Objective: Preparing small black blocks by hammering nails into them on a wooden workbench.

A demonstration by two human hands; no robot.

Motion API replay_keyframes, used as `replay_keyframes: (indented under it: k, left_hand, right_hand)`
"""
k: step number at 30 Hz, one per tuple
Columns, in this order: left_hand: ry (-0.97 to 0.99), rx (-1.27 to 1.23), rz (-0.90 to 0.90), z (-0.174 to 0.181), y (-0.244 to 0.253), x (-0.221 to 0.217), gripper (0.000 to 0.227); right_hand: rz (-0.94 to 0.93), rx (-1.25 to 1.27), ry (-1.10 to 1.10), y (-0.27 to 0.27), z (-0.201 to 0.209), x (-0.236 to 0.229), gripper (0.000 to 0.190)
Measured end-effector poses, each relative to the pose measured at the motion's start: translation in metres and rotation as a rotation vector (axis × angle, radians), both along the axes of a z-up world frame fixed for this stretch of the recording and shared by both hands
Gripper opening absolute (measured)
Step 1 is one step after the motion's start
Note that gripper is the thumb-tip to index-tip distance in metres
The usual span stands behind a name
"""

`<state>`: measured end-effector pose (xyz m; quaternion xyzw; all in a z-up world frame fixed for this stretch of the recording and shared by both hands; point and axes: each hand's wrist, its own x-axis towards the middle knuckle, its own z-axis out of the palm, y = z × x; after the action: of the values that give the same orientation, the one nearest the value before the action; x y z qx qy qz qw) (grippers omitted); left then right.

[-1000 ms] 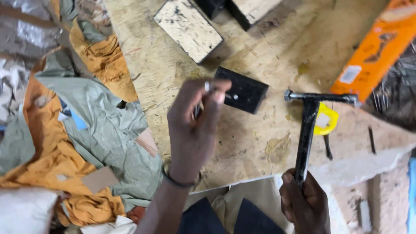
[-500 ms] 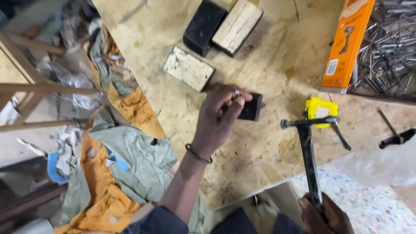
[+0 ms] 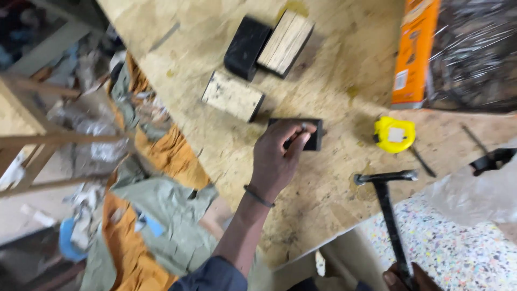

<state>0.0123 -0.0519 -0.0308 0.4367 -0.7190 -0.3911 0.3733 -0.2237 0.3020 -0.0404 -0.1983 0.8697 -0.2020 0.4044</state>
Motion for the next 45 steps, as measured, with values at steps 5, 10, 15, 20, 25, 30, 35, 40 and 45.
replay_keyframes:
  k: [5, 10, 15, 20, 25, 30, 35, 40, 45]
  left_hand:
    - [-0.016, 0.073, 0.001, -0.005, 0.002, 0.004, 0.018]
    - [0.021, 0.147, -0.023, -0.012, -0.005, 0.011, 0.015]
    - [0.063, 0.251, -0.015, -0.005, -0.008, 0.01, 0.018]
    - [0.072, 0.254, 0.005, -0.012, -0.007, 0.01, 0.018]
    - [0.074, 0.183, -0.017, -0.012, -0.007, 0.009, 0.017]
    - [0.062, 0.107, -0.033, -0.022, -0.008, 0.01, 0.016]
    - [-0.027, 0.158, -0.056, -0.028, -0.009, 0.008, 0.021]
    - [0.046, 0.182, -0.055, -0.026, -0.012, 0.009, 0.016]
    - [0.137, 0.276, -0.049, -0.016, -0.012, 0.009, 0.018]
  right_hand:
    - [-0.258, -0.194, -0.186, -0.06, 0.07, 0.074, 0.025]
    - [-0.332, -0.131, -0.419, -0.067, 0.091, 0.088, 0.025]
    - [-0.356, -0.099, -0.352, -0.052, 0.085, 0.103, 0.028]
    - [-0.46, -0.102, -0.315, -0.041, 0.08, 0.113, 0.032]
    - [-0.496, -0.097, -0.348, -0.042, 0.085, 0.12, 0.033]
    - [-0.341, 0.033, -0.261, -0.063, 0.109, 0.115, 0.037]
    - [-0.095, 0.067, -0.129, -0.104, 0.153, 0.109, 0.039]
    - [-0.126, -0.062, -0.185, -0.135, 0.174, 0.11, 0.035]
    - [-0.168, -0.125, -0.276, -0.128, 0.16, 0.109, 0.034]
